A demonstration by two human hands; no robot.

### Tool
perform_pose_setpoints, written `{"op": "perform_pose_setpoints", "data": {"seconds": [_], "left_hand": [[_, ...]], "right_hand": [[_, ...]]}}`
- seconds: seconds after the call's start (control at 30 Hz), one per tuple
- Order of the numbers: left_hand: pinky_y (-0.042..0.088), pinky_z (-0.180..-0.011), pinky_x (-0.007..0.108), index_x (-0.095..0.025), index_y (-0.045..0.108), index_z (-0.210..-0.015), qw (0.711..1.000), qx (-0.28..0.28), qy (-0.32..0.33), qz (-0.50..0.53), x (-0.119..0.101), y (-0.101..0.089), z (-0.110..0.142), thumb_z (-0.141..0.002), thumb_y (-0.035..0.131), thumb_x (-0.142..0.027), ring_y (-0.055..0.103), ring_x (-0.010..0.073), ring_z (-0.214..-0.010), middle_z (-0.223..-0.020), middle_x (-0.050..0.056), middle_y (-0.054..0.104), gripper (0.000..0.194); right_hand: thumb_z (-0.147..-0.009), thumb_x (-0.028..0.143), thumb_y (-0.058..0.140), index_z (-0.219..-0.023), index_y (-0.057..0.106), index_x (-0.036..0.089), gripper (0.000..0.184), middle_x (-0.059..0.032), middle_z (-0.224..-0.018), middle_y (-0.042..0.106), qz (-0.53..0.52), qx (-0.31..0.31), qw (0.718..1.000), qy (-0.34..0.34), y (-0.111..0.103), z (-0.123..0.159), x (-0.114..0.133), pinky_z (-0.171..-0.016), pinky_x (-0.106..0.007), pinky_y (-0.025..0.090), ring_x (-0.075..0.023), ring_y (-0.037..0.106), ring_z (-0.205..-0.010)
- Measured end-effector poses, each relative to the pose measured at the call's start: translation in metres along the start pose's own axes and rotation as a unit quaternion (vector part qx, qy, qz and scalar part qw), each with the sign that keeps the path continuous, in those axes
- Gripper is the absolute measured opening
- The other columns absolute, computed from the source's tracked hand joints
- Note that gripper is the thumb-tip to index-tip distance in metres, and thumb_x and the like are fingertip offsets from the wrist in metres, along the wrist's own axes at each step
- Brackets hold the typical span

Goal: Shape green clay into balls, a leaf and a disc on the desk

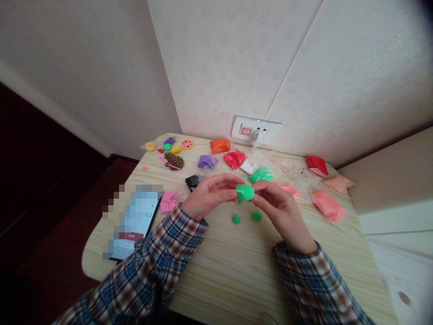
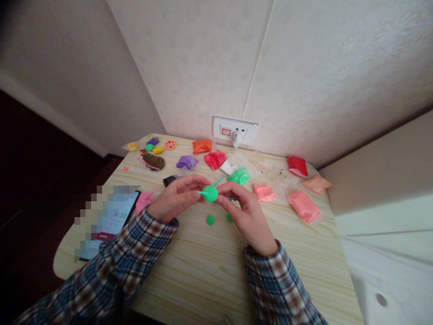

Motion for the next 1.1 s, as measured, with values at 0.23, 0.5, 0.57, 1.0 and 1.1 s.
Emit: {"op": "perform_pose_setpoints", "data": {"seconds": [0.23, 0.5, 0.57, 1.0, 1.1], "left_hand": [[0.048, -0.07, 0.022, -0.017, 0.07, -0.083, 1.0, 0.004, 0.013, 0.006, 0.001, 0.0011, -0.0006, -0.058, 0.083, -0.022, 0.061, 0.0113, -0.076, -0.081, 0.002, 0.068, 0.029], [0.047, -0.066, 0.019, -0.019, 0.07, -0.082, 0.998, 0.03, -0.002, 0.047, 0.0042, 0.0045, 0.0003, -0.061, 0.082, -0.023, 0.06, 0.0079, -0.071, -0.078, -0.001, 0.066, 0.024], [0.048, -0.067, 0.02, -0.019, 0.071, -0.084, 0.998, 0.033, -0.004, 0.053, 0.0043, 0.0051, 0.0005, -0.063, 0.081, -0.024, 0.06, 0.0086, -0.072, -0.079, 0.0, 0.065, 0.024], [0.046, -0.072, 0.022, -0.018, 0.07, -0.086, 0.998, 0.036, 0.014, 0.042, 0.0025, 0.0059, 0.0011, -0.062, 0.081, -0.025, 0.059, 0.0101, -0.077, -0.082, 0.001, 0.066, 0.027], [0.045, -0.073, 0.023, -0.018, 0.07, -0.087, 0.998, 0.039, 0.015, 0.047, 0.0024, 0.006, 0.0014, -0.063, 0.081, -0.022, 0.058, 0.0097, -0.077, -0.081, 0.0, 0.066, 0.026]], "right_hand": [[-0.084, 0.035, 0.061, -0.081, 0.065, 0.021, 0.015, -0.0021, -0.08, 0.063, 0.014, 0.003, 1.0, -0.01, 0.0004, -0.0002, 0.0008, -0.07, -0.029, 0.044, -0.0162, 0.057, -0.077], [-0.085, 0.033, 0.06, -0.082, 0.063, 0.021, 0.013, -0.0015, -0.079, 0.062, -0.002, 0.013, 1.0, -0.01, 0.0023, 0.0006, 0.0024, -0.071, -0.028, 0.045, -0.0157, 0.058, -0.077], [-0.085, 0.034, 0.06, -0.082, 0.063, 0.021, 0.013, -0.002, -0.081, 0.063, -0.007, 0.016, 1.0, -0.007, 0.0027, 0.0007, 0.0024, -0.072, -0.029, 0.045, -0.0162, 0.058, -0.078], [-0.086, 0.031, 0.06, -0.083, 0.063, 0.021, 0.011, -0.0016, -0.083, 0.063, 0.021, 0.022, 0.999, -0.036, -0.002, 0.002, -0.0018, -0.074, -0.029, 0.043, -0.0157, 0.057, -0.08], [-0.085, 0.03, 0.06, -0.084, 0.063, 0.022, 0.009, -0.0011, -0.083, 0.063, 0.019, 0.024, 0.999, -0.04, -0.0025, 0.002, -0.0026, -0.074, -0.029, 0.043, -0.0156, 0.057, -0.081]]}}
Point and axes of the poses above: each hand's wrist, its own z-axis away from the middle knuckle, its own y-axis out of the palm, x = y × z, the point moved 5 cm from there along -z, towards the middle knuckle
